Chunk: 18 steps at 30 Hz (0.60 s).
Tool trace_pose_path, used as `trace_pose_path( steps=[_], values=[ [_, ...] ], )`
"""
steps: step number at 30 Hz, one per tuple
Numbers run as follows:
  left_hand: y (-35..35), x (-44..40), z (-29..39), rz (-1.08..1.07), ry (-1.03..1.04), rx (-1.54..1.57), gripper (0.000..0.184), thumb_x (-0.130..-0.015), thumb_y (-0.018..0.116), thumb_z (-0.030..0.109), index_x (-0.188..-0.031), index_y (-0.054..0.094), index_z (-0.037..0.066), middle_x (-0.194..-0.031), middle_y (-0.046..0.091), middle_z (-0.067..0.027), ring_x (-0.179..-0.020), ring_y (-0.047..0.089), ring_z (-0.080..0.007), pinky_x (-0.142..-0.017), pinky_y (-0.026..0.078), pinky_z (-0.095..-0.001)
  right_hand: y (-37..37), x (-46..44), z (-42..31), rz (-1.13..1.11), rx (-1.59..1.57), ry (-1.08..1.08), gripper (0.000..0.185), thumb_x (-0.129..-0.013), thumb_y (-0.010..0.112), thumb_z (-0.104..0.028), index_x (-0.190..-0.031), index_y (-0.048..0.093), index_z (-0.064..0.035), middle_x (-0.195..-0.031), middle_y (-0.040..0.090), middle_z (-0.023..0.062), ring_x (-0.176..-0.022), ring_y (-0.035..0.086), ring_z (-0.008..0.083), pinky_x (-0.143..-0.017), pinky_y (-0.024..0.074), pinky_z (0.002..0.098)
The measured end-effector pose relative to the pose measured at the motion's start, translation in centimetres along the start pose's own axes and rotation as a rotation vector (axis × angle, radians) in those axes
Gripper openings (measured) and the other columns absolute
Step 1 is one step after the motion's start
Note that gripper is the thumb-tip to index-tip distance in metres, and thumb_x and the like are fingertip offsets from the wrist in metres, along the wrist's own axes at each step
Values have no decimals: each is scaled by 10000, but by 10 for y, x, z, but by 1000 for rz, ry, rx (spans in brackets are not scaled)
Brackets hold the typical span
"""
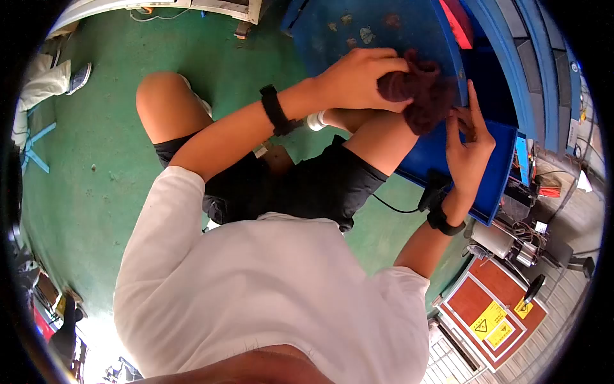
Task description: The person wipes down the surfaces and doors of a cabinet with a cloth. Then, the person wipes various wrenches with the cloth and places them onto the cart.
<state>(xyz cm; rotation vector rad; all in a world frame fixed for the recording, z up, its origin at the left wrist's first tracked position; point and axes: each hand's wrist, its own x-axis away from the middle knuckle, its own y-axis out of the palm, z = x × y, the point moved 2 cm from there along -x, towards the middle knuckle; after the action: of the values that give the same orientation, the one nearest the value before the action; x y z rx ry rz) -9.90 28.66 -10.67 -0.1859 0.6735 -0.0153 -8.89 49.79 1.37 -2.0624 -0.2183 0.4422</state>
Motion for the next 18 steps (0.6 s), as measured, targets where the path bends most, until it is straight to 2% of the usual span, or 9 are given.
trace_pose_path(
  steps=[3,7,8,10,11,13,15,17,18],
  values=[
    [-3,24,-56,-74,114,-268,538,-695,846,358,-1109,651,76,-1026,638,-114,-912,658,-349,-782,555,-404,6,-3,-2,29,-113,-54,533,-931,640,37,-1444,518,-40,-933,730,94,-878,639,68,-798,543,246],
    [-16,62,-155,308,-239,-244,561,-698,841,340,-1148,640,73,-1112,670,-150,-967,676,-345,-818,556,-410,7,-1,0,57,-18,-55,536,-939,668,-13,-1450,508,-37,-927,731,96,-849,639,70,-766,535,238],
    [-16,63,-176,311,-238,-248,561,-698,841,340,-1148,640,73,-1112,670,-150,-967,676,-345,-818,556,-410,7,-1,2,52,-13,-39,541,-941,676,-34,-1454,504,-41,-929,733,97,-847,639,69,-751,528,233],
    [-25,62,-201,567,-643,-63,505,-737,791,366,-1137,656,91,-1028,708,-156,-942,688,-348,-824,556,-414,6,-2,3,48,-8,-25,546,-943,685,-54,-1457,500,-45,-931,734,98,-844,640,69,-735,521,228],
    [-23,60,-208,567,-643,-62,505,-737,791,366,-1137,656,91,-1028,708,-156,-942,688,-348,-824,556,-414,7,-1,1,39,-2,-26,547,-946,682,-55,-1460,497,-49,-931,737,97,-843,640,67,-726,515,224],
    [-36,39,-185,625,-592,-62,479,-771,769,375,-1131,662,79,-994,729,-164,-940,702,-337,-846,554,-398,9,2,-2,25,7,-12,548,-948,679,-57,-1464,493,-52,-932,739,97,-842,640,66,-717,508,220],
    [-49,12,-162,542,-535,101,499,-779,767,368,-1177,638,96,-1064,700,-203,-981,679,-375,-856,551,-410,11,2,-5,49,26,5,549,-950,679,-63,-1466,492,-61,-921,741,96,-845,647,66,-727,512,227],
    [-59,-9,-113,486,-426,-60,571,-869,757,337,-1328,520,94,-1260,538,-213,-1183,550,-379,-1027,437,-418,11,3,-7,47,-7,-2,550,-948,681,-65,-1466,495,-66,-915,742,99,-848,651,68,-730,516,233],
    [-60,-12,-111,481,-431,-67,571,-869,757,337,-1328,520,94,-1260,538,-213,-1183,550,-379,-1027,437,-418,12,4,-8,47,-36,-18,551,-947,682,-67,-1465,497,-70,-908,744,103,-851,656,69,-732,520,238]
  ],
)
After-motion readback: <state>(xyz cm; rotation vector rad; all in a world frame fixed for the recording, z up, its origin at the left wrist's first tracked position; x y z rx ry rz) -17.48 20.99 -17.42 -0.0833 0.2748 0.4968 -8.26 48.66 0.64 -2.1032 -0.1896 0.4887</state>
